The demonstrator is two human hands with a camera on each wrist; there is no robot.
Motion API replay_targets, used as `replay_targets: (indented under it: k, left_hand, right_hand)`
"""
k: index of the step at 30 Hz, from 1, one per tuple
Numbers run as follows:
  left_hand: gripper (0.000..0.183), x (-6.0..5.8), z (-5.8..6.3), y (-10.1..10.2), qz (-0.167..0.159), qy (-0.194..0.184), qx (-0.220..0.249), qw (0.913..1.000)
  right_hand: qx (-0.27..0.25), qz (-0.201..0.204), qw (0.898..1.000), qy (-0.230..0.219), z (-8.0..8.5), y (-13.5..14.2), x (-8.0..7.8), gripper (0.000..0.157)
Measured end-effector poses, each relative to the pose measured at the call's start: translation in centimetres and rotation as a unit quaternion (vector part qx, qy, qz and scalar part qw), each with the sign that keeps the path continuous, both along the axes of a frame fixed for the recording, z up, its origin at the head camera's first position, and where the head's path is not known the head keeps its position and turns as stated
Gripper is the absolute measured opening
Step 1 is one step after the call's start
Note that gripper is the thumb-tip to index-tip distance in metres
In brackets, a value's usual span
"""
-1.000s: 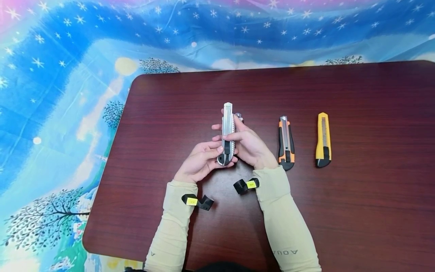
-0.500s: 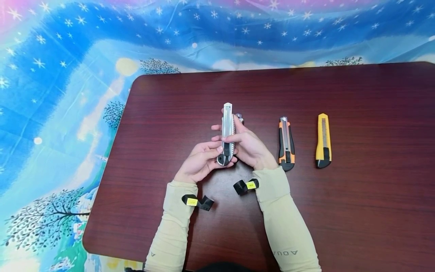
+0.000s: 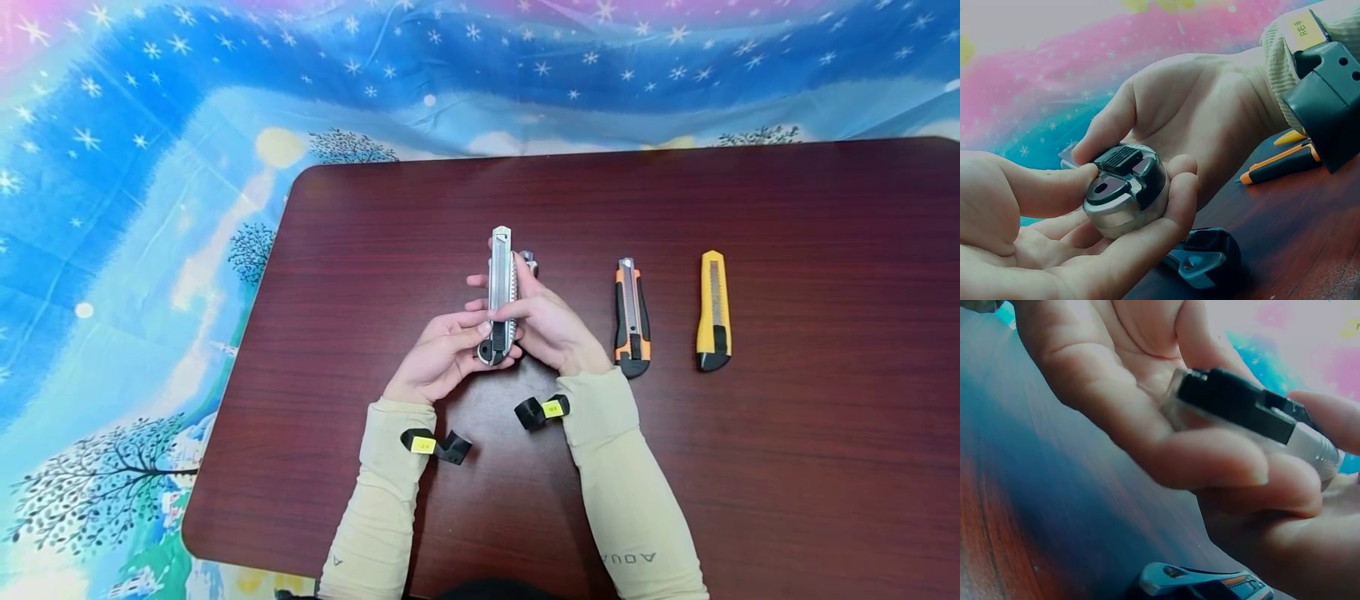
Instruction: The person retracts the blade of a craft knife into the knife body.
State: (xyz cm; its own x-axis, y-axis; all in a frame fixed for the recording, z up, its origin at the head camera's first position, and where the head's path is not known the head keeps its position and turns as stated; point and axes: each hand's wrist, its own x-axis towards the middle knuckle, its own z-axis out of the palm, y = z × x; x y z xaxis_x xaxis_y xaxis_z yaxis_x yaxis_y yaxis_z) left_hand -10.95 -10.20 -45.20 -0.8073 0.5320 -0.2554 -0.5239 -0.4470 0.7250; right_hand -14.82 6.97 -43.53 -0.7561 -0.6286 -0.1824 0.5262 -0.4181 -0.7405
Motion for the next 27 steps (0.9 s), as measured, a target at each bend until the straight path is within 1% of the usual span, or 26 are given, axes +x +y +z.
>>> replay_targets:
  k: [5,11,18,23,27]
  left_hand:
    - [0.039,-0.02,0.04,-0.16,0.002,-0.001,0.004,1.0]
    - [0.039,-0.11,0.04,-0.25,0.005,0.011,0.01,0.9999]
    - [0.038,-0.28,0.08,0.33,0.005,0.022,-0.014,0.9996]
    - [0.038,-0.12,0.1,0.54,0.015,0.038,-0.031,0.9987]
    - [0.039,0.18,0.46,0.31,0.022,0.047,-0.037,0.9979]
  right_hand:
    - [-0.008,0.001,1.0,0.003,-0.17,-0.13,0.06,0.086]
    - [-0.016,-0.009,1.0,0.02,-0.06,-0.18,0.03,0.084]
    - [-0.002,-0.025,0.999,0.037,0.03,0.1,0.02,0.083]
    - [0.021,-0.044,0.996,0.074,0.12,-0.14,0.01,0.073]
    - [0.06,-0.056,0.989,0.123,0.35,-0.33,0.13,0.061]
